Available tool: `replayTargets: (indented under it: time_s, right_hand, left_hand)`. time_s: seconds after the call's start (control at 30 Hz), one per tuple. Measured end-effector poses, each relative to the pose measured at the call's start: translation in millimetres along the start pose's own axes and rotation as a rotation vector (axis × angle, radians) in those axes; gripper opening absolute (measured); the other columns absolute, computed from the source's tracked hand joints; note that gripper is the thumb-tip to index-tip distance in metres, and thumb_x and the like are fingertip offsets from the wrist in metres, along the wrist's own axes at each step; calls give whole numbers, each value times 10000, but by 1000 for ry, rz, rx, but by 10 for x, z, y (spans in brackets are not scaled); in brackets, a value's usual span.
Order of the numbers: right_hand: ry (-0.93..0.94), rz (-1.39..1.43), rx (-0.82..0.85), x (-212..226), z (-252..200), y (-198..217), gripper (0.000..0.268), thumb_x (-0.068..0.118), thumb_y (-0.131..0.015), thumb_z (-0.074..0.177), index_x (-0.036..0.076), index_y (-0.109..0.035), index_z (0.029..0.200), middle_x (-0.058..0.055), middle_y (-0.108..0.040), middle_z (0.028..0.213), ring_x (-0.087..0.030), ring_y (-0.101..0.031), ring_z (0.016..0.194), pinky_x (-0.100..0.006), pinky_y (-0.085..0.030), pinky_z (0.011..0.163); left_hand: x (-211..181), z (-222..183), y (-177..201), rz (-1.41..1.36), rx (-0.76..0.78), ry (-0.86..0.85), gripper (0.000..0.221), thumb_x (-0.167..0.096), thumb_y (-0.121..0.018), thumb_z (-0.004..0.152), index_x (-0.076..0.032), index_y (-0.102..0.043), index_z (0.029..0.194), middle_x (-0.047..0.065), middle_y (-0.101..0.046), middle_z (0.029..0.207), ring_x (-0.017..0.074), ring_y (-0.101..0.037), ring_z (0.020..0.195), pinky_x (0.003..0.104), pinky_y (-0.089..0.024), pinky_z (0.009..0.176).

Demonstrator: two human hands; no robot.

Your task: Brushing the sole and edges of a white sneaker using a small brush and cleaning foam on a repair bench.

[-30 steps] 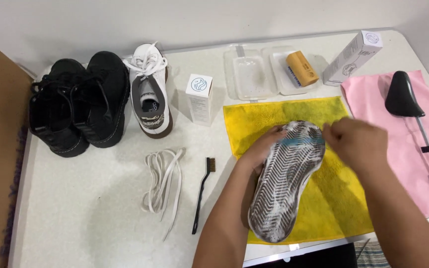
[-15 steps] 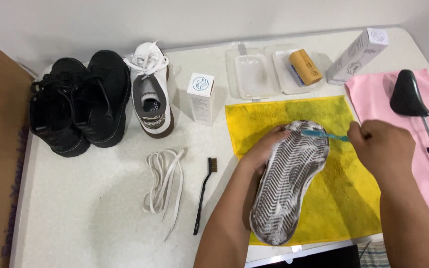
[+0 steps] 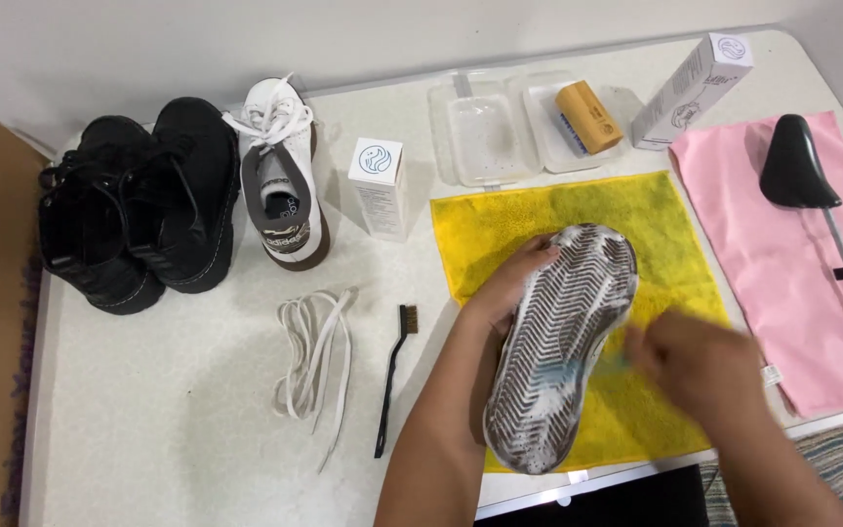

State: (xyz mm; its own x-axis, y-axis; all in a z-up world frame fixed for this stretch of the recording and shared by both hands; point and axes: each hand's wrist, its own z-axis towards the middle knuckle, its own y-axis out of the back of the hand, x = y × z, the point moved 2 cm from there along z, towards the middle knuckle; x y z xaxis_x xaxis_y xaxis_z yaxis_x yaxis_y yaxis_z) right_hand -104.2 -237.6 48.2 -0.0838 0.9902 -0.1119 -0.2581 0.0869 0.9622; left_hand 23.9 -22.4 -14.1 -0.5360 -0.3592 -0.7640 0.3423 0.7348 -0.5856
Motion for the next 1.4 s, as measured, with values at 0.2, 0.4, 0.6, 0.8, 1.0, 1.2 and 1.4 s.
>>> replayTargets:
  time_s: [0.2, 0.4, 0.6, 0.8, 1.0, 1.2, 1.4]
  right_hand:
    - [-167, -271, -24, -247, 350, 27, 617, 534, -581, 1196, 269, -593, 640, 77, -415, 543, -127, -411, 484, -247, -259, 474]
    - [263, 51, -2, 422, -256, 404, 571, 532, -524, 954, 202, -536, 488, 64, -483, 489, -168, -517, 415, -382, -324, 359]
    - [-7, -27, -147, -200, 239, 219, 606, 378, -688, 1105, 204, -444, 578, 49, -394, 547, -130, -337, 486, -310, -240, 464]
    - [183, -215, 129, 300, -273, 258, 635, 610, -389, 999, 213, -620, 560, 61, -572, 548, -201, -617, 504, -406, -442, 429]
    - [-303, -48, 129, -285, 581, 257, 585, 472, -525, 1124, 169, -543, 625, 7, -533, 579, -230, -561, 551, -368, -396, 519]
    - [359, 157, -319, 587, -182, 861, 484, 294, -701, 937, 183, -441, 544, 15, -409, 541, -154, -463, 457, -320, -333, 385]
    - [-360, -17, 125, -356, 526, 204, 552, 426, -513, 1133, 151, -543, 655, 9, -506, 586, -227, -493, 512, -373, -376, 502]
  left_hand:
    - [47, 41, 33, -18, -11, 16, 646, -350, -613, 925, -70, -475, 1491, 165, -623, 1335, 293, -639, 1133, 381, -522, 978]
    - [-1, -36, -2, -15, 3, -17, 594, -338, -600, 935, -63, -505, 1453, 168, -629, 1337, 292, -638, 1158, 384, -502, 1014]
    - [-19, -23, -16, 86, -6, -28, 690, -403, -600, 892, -61, -479, 1479, 155, -592, 1410, 288, -602, 1233, 393, -470, 1071]
    - [-12, -41, -6, -14, 24, -17, 670, -386, -619, 896, -69, -482, 1470, 166, -614, 1364, 312, -627, 1186, 408, -487, 1045]
    - [76, 38, 40, 15, -7, -56, 649, -358, -614, 911, -61, -494, 1475, 150, -624, 1364, 273, -639, 1166, 375, -495, 1022]
    - [43, -29, 3, -131, -18, 0, 706, -322, -674, 873, -58, -455, 1490, 167, -605, 1369, 294, -633, 1161, 402, -515, 1001]
    - [13, -19, 4, -7, -16, -8, 777, -397, -662, 854, -62, -421, 1512, 174, -563, 1432, 298, -608, 1213, 408, -502, 1036]
